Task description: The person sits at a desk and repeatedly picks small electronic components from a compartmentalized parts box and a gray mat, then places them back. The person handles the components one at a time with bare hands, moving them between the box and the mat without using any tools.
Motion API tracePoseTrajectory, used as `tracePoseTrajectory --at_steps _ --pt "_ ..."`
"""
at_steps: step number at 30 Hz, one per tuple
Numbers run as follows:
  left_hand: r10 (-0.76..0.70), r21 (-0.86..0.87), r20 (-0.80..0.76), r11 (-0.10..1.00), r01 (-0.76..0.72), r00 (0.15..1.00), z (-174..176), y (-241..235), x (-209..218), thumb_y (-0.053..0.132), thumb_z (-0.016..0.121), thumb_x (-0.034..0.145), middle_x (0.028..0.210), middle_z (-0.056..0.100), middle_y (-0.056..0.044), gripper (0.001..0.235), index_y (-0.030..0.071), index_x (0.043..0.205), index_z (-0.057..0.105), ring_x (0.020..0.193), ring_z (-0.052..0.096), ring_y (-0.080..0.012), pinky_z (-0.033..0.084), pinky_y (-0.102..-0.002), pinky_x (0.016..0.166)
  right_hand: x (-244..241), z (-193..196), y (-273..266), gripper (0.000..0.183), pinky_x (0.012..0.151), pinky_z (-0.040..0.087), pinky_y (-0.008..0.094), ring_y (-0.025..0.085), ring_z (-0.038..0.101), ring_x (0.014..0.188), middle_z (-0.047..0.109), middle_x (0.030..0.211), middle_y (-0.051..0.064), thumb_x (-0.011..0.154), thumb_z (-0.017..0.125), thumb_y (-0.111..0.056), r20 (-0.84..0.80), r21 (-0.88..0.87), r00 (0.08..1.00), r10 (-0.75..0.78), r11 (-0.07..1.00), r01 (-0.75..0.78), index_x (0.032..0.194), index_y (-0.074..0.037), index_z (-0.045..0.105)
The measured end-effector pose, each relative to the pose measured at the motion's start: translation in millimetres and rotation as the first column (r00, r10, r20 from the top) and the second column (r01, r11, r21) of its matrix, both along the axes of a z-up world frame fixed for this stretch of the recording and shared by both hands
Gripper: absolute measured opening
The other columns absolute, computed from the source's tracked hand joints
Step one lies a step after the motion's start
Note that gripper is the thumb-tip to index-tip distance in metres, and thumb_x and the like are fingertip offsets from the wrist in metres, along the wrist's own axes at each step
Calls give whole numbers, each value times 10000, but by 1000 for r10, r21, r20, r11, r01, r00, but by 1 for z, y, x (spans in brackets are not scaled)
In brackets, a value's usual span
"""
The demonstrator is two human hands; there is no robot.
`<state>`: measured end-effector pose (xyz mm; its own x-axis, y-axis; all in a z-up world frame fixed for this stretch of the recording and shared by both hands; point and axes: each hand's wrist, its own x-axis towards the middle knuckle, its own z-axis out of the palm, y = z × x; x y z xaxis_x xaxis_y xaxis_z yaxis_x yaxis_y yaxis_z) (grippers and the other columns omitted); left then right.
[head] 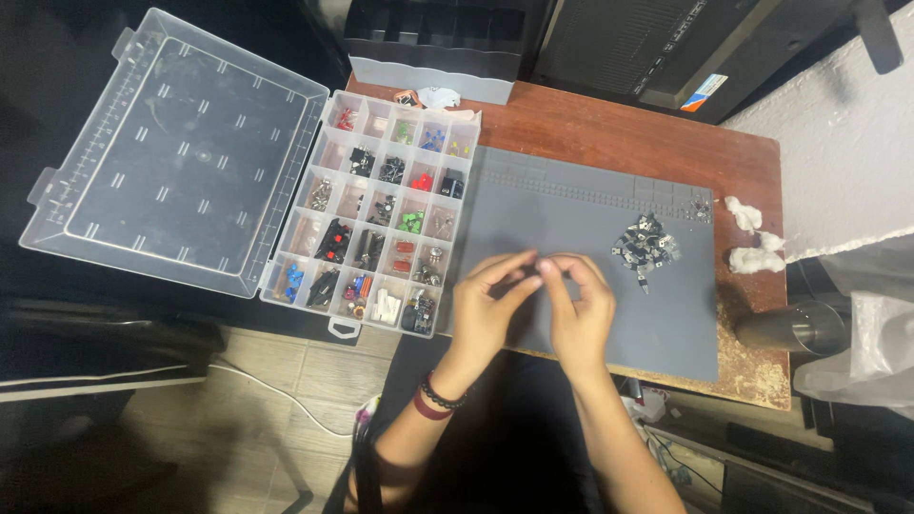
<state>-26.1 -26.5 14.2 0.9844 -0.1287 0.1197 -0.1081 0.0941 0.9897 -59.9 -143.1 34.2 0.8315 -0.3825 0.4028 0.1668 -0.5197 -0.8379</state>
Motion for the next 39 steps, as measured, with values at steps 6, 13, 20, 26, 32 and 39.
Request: tracePoseTrajectory --at_steps 6,13,20,26,32,39 --pt "-106 203 276 978 50 955 1 8 6 209 776 902 1093 770 -58 228 169 1126 789 1028 707 -267 549 -380 935 1 -47 -15 254 1028 474 416 189 608 1073 701 956 110 1078 600 -168 -246 418 963 112 908 1 968 17 733" --pt "-170 181 268 976 124 948 1 13 10 174 761 915 1066 778 -67 210 130 1119 785 1074 681 -259 525 -372 954 2 -46 -34 213 915 496 330 177 643 915 725 923 135 994 724 -180 -305 538 924 232 842 -34 1028 25 766" --pt "-101 232 387 973 9 917 0 26 14 160 771 892 993 769 -33 198 131 1087 781 1010 688 -260 554 -377 906 6 -32 -11 210 928 517 351 184 669 925 754 907 140 946 777 -164 -281 477 937 209 877 -52 1060 12 771" --pt "-38 302 499 944 -133 866 4 40 11 101 686 958 1009 748 -77 189 99 1134 756 990 686 -294 557 -389 901 17 -23 2 184 945 538 358 166 706 922 777 894 122 926 810 -176 -305 347 925 225 931 -112 1033 -28 783" --pt "22 282 554 936 -212 832 3 52 11 50 586 1010 1027 740 -52 252 125 1197 737 982 685 -274 551 -374 889 25 2 17 145 979 537 380 165 697 968 773 942 118 984 742 -169 -288 320 903 319 921 -223 1050 -41 764" --pt "267 219 541 871 -440 797 9 73 13 80 622 1010 971 736 -43 153 118 1089 748 866 680 -266 555 -368 808 40 45 30 107 934 554 402 206 711 943 751 957 139 1020 711 -122 -246 95 897 367 930 -355 1064 -29 741"
